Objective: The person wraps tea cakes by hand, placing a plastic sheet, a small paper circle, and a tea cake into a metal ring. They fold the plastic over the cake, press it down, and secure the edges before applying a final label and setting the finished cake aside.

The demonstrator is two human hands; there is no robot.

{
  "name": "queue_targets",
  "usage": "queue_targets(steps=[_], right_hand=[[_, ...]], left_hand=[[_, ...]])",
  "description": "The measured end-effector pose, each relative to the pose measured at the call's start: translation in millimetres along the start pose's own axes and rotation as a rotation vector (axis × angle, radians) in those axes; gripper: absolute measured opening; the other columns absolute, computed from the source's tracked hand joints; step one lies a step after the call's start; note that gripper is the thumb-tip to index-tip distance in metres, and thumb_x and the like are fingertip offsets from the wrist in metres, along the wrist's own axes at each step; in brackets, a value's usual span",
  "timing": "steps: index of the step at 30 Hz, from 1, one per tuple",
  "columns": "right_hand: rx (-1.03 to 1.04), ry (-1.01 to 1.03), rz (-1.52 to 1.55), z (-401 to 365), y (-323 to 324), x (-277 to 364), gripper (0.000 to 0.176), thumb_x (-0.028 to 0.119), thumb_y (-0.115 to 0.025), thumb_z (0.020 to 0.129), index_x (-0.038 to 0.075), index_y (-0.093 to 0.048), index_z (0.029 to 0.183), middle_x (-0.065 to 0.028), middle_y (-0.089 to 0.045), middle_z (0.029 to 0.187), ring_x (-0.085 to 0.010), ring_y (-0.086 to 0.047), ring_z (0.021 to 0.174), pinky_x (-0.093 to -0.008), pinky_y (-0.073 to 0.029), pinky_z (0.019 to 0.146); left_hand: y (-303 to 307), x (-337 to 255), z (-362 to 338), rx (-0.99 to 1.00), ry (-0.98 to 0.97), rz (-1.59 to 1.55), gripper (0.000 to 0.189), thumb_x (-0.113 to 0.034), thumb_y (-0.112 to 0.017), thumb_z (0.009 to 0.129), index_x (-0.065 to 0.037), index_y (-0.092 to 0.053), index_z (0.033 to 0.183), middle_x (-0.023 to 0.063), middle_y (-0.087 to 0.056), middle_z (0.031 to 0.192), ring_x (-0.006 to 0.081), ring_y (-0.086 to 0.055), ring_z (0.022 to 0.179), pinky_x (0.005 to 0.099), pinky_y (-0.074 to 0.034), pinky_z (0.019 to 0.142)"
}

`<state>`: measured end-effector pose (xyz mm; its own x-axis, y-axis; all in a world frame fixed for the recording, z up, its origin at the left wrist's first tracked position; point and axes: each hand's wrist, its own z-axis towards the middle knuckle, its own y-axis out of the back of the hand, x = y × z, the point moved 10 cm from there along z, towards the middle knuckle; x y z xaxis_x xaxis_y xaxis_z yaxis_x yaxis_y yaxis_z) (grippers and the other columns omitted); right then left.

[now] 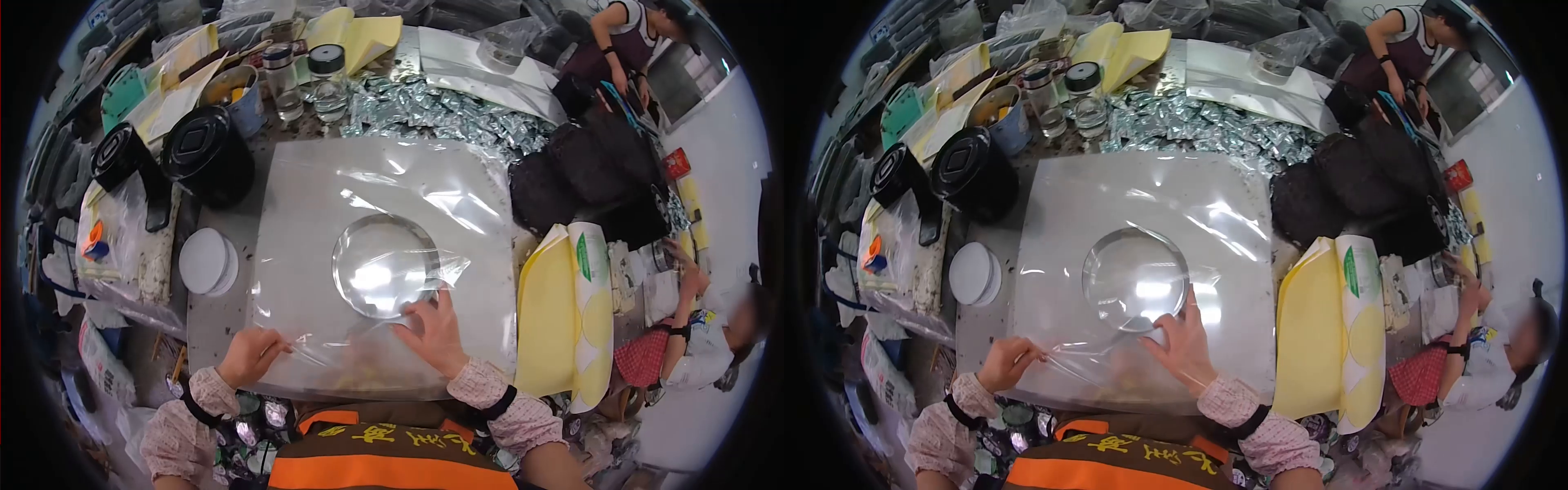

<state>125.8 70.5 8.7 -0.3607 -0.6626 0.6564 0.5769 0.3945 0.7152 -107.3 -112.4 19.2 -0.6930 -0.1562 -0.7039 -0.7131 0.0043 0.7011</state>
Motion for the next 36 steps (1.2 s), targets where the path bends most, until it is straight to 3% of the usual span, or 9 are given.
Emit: queue_targets(steps=[3,6,8,10,13,16,23,28,36], right_hand=[[0.087,0.103,-0.383,-23.9,-18.9,-10.3,0.052,0.021,-0.076,0.083,0.006,-0.058,0.128,-0.0269,-0.053,0.133,-0.0389,-0.059,0.112,-0.0430,-0.051,0.092],[0.253,0.389,-0.616,-111.7,-34.3,-4.2,0.049,0.012,-0.064,0.090,0.005,-0.055,0.138,-0.0210,-0.059,0.129,-0.0365,-0.058,0.120,-0.0387,-0.050,0.100],[0.467,0.247,0.028,-166.0,-8.7,6.6,0.044,0.010,-0.059,0.090,0.004,-0.058,0.134,-0.0180,-0.058,0.137,-0.0342,-0.055,0.129,-0.0376,-0.048,0.105],[0.598,0.025,0.212,-193.7,17.9,-2.1,0.041,0.010,-0.063,0.087,0.013,-0.065,0.128,-0.0132,-0.070,0.111,-0.0287,-0.071,0.094,-0.0374,-0.058,0.077],[0.153,0.126,-0.272,-119.9,113.0,-18.7,0.031,0.013,-0.076,0.080,0.013,-0.072,0.111,-0.0046,-0.060,0.067,-0.0230,-0.059,0.052,-0.0359,-0.046,0.047],[-0.323,-0.109,-0.290,-13.7,189.9,-91.3,0.013,0.003,-0.070,0.084,0.003,-0.072,0.096,-0.0104,-0.070,0.079,-0.0275,-0.067,0.066,-0.0347,-0.056,0.064],[-0.307,-0.235,-0.837,113.3,161.7,-210.8,0.048,0.009,-0.067,0.083,-0.003,-0.057,0.128,-0.0181,-0.061,0.129,-0.0342,-0.059,0.115,-0.0421,-0.051,0.097],[-0.524,-0.300,-0.517,97.7,201.8,-219.7,0.023,0.012,-0.061,0.093,0.000,-0.070,0.109,-0.0174,-0.072,0.105,-0.0361,-0.068,0.095,-0.0422,-0.054,0.086],[-0.204,0.537,-0.299,56.4,115.4,27.3,0.028,-0.001,-0.067,0.084,-0.004,-0.068,0.112,-0.0198,-0.070,0.112,-0.0347,-0.068,0.109,-0.0417,-0.057,0.091]], left_hand=[[-10.2,31.7,12.5,0.132,0.172,-0.188,0.011,-0.015,-0.067,0.091,-0.005,-0.073,0.092,0.0138,-0.073,0.087,0.0327,-0.069,0.076,0.0372,-0.054,0.069],[58.4,58.8,21.6,-0.287,0.110,0.076,0.015,-0.013,-0.071,0.085,-0.003,-0.073,0.096,0.0160,-0.073,0.092,0.0348,-0.070,0.084,0.0392,-0.054,0.075],[102.4,89.1,15.6,-0.596,0.190,0.459,0.023,-0.011,-0.073,0.083,0.002,-0.072,0.102,0.0205,-0.071,0.108,0.0369,-0.069,0.096,0.0426,-0.054,0.082],[102.4,141.4,3.5,-0.588,0.280,0.462,0.027,-0.011,-0.074,0.083,0.004,-0.070,0.104,0.0221,-0.070,0.113,0.0372,-0.069,0.097,0.0425,-0.054,0.084],[99.3,138.3,4.6,-0.646,0.150,0.618,0.023,-0.011,-0.074,0.084,0.005,-0.071,0.100,0.0207,-0.072,0.103,0.0349,-0.070,0.088,0.0390,-0.055,0.078],[111.1,149.7,3.7,-0.648,0.381,0.370,0.016,-0.009,-0.072,0.085,0.005,-0.072,0.093,0.0185,-0.073,0.089,0.0317,-0.070,0.076,0.0355,-0.054,0.070],[113.2,138.6,3.6,-0.686,0.552,0.083,0.009,-0.002,-0.072,0.085,0.005,-0.070,0.089,0.0163,-0.073,0.086,0.0183,-0.071,0.078,0.0315,-0.053,0.071],[46.5,-83.5,92.1,-0.636,-0.342,0.216,0.015,-0.003,-0.075,0.080,-0.007,-0.074,0.094,0.0091,-0.075,0.101,0.0273,-0.073,0.101,0.0373,-0.057,0.083],[-39.1,-124.6,129.7,-0.284,-0.693,0.195,0.030,-0.007,-0.075,0.074,-0.011,-0.071,0.104,0.0048,-0.073,0.107,0.0269,-0.071,0.099,0.0362,-0.057,0.078]])
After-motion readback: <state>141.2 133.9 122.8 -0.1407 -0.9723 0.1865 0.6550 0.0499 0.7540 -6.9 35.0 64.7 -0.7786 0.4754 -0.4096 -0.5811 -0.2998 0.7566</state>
